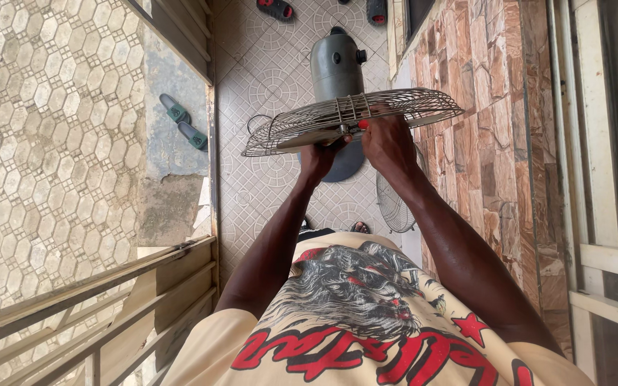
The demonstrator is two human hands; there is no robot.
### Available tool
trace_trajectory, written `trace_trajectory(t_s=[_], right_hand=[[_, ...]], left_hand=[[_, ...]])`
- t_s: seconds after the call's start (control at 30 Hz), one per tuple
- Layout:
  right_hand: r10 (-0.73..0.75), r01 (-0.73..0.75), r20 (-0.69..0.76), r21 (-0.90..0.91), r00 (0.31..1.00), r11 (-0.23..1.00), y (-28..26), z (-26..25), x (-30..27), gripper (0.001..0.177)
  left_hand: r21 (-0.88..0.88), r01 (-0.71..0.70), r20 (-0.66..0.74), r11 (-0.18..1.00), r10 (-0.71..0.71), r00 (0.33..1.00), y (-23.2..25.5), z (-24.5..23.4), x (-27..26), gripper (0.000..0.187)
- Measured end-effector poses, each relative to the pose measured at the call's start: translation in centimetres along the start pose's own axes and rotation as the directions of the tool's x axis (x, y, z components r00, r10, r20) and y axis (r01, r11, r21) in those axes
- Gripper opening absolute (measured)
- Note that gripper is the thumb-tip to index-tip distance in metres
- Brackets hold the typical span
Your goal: The person disassembles a standing electric fan by removing the front grille, then uses a screwdriver to detach the fan blades from the motor hub. The person places the removed parts on the floor.
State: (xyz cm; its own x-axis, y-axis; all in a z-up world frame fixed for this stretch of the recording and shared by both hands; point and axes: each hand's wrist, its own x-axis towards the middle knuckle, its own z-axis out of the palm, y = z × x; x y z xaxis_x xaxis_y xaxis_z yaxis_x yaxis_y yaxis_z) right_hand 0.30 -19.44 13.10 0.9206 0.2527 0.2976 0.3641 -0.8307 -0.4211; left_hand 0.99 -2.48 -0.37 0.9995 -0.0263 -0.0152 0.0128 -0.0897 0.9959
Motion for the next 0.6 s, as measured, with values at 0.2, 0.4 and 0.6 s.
trace_trajectory(t_s=[0.2, 0.4, 0.6], right_hand=[[-0.021, 0.023, 0.033, -0.066, 0.999, 0.998, -0.1, -0.3, 0.2, 0.006], [-0.05, 0.053, 0.047, -0.067, 0.998, 0.996, -0.6, -0.5, 0.4, 0.011], [-0.023, 0.023, 0.01, 0.059, 1.0, 0.998, -0.5, -0.2, 0.1, 0.024]], left_hand=[[-0.014, 0.009, 0.049, 1.0, -0.009, 0.999, -1.1, 0.0, 0.2, 0.044], [0.031, 0.031, 0.035, 0.999, -0.032, 0.999, -1.2, 0.2, 0.6, 0.045], [-0.002, 0.056, 0.036, 0.998, -0.056, 0.998, -0.6, 0.0, 0.4, 0.043]])
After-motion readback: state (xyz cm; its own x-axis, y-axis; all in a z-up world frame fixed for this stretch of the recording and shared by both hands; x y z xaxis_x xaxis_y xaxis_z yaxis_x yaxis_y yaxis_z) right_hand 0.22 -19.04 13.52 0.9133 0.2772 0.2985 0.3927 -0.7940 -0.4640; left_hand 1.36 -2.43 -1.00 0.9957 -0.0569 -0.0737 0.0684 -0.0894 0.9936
